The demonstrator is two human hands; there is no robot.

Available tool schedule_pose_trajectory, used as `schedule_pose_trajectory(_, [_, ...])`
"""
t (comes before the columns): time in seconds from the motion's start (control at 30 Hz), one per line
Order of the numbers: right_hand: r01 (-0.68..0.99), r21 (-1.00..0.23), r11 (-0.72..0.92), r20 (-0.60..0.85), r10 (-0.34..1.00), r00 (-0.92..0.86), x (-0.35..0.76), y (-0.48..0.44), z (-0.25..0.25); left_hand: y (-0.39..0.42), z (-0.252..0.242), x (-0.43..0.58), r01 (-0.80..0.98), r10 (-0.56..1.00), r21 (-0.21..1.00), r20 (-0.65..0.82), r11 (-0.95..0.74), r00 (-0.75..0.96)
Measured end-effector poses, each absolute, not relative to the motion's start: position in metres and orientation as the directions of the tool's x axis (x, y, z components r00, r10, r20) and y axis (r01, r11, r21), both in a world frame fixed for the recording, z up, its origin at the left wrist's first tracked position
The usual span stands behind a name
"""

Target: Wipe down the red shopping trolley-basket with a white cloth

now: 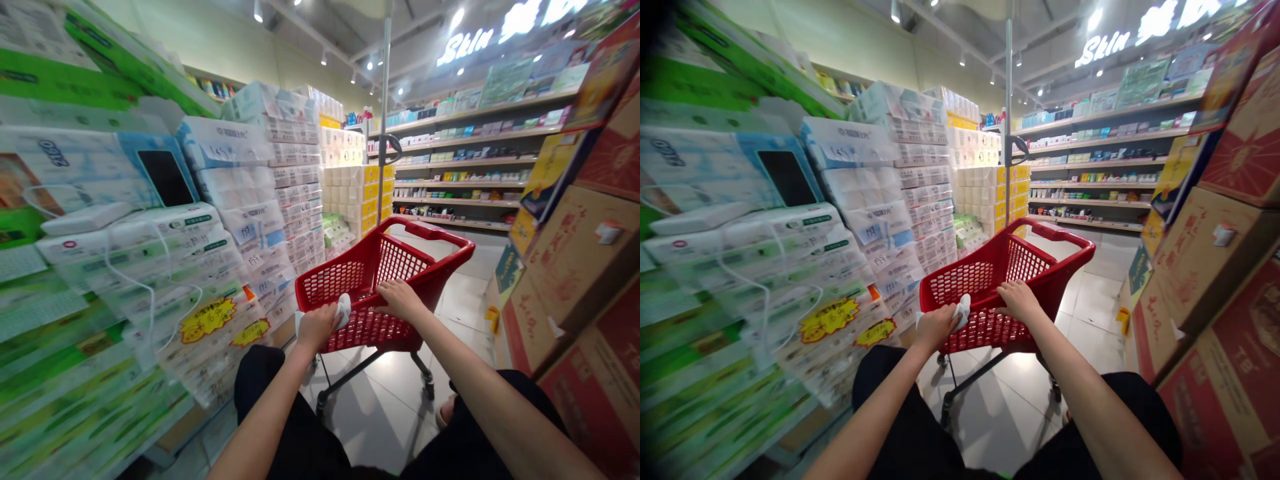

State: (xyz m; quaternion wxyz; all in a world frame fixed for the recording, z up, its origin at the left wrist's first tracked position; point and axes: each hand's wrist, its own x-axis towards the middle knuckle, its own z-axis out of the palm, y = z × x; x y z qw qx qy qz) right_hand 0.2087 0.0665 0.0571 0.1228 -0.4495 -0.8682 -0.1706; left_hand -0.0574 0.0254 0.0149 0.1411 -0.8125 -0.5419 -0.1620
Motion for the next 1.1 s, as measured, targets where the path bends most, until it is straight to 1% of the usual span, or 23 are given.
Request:
schedule_pose_trajectory(0.1, [0.794, 0.168, 0.584, 0.371, 0.709, -0.600, 0.176, 0.056, 0.045, 0.022, 0.019, -0.049, 0.917, 0.828, -0.063, 0.410, -0.393, 0.383])
schedule_pose_trajectory(0.2, [0.801, 0.144, 0.581, 0.401, 0.705, -0.584, 0.151, 0.046, 0.031, 0.019, 0.020, -0.039, 0.905, 0.816, -0.057, 0.413, -0.421, 0.406])
schedule_pose_trajectory(0.27, [0.809, 0.108, 0.578, 0.427, 0.708, -0.563, 0.149, 0.042, 0.026, 0.016, 0.019, -0.033, 0.894, 0.802, -0.041, 0.424, -0.447, 0.420])
schedule_pose_trajectory(0.37, [0.780, 0.038, 0.624, 0.441, 0.690, -0.574, 0.164, 0.041, 0.026, 0.010, 0.016, -0.032, 0.862, 0.767, -0.012, 0.450, -0.506, 0.457])
schedule_pose_trajectory(0.47, [0.753, -0.001, 0.658, 0.435, 0.678, -0.593, 0.185, 0.041, 0.029, 0.007, 0.011, -0.045, 0.784, 0.700, 0.017, 0.463, -0.621, 0.544])
schedule_pose_trajectory(0.57, [0.751, -0.021, 0.660, 0.432, 0.683, -0.589, 0.200, 0.040, 0.031, 0.009, 0.005, -0.068, 0.675, 0.613, 0.026, 0.444, -0.737, 0.653])
schedule_pose_trajectory(0.67, [0.748, -0.026, 0.664, 0.418, 0.686, -0.595, 0.211, 0.039, 0.033, 0.016, 0.003, -0.085, 0.629, 0.584, 0.044, 0.424, -0.776, 0.692])
schedule_pose_trajectory(0.8, [0.767, 0.009, 0.641, 0.389, 0.705, -0.593, 0.223, 0.040, 0.035, 0.018, 0.006, -0.077, 0.654, 0.610, 0.030, 0.396, -0.756, 0.686])
schedule_pose_trajectory(0.9, [0.786, 0.045, 0.616, 0.368, 0.721, -0.587, 0.230, 0.042, 0.035, 0.008, 0.008, -0.048, 0.701, 0.636, 0.003, 0.422, -0.713, 0.646])
schedule_pose_trajectory(1.0, [0.794, 0.067, 0.604, 0.351, 0.730, -0.586, 0.234, 0.042, 0.036, -0.006, 0.008, -0.010, 0.786, 0.710, 0.012, 0.438, -0.618, 0.552])
schedule_pose_trajectory(1.1, [0.800, 0.065, 0.596, 0.359, 0.734, -0.576, 0.233, 0.037, 0.036, -0.012, 0.012, 0.028, 0.884, 0.825, 0.056, 0.390, -0.463, 0.408])
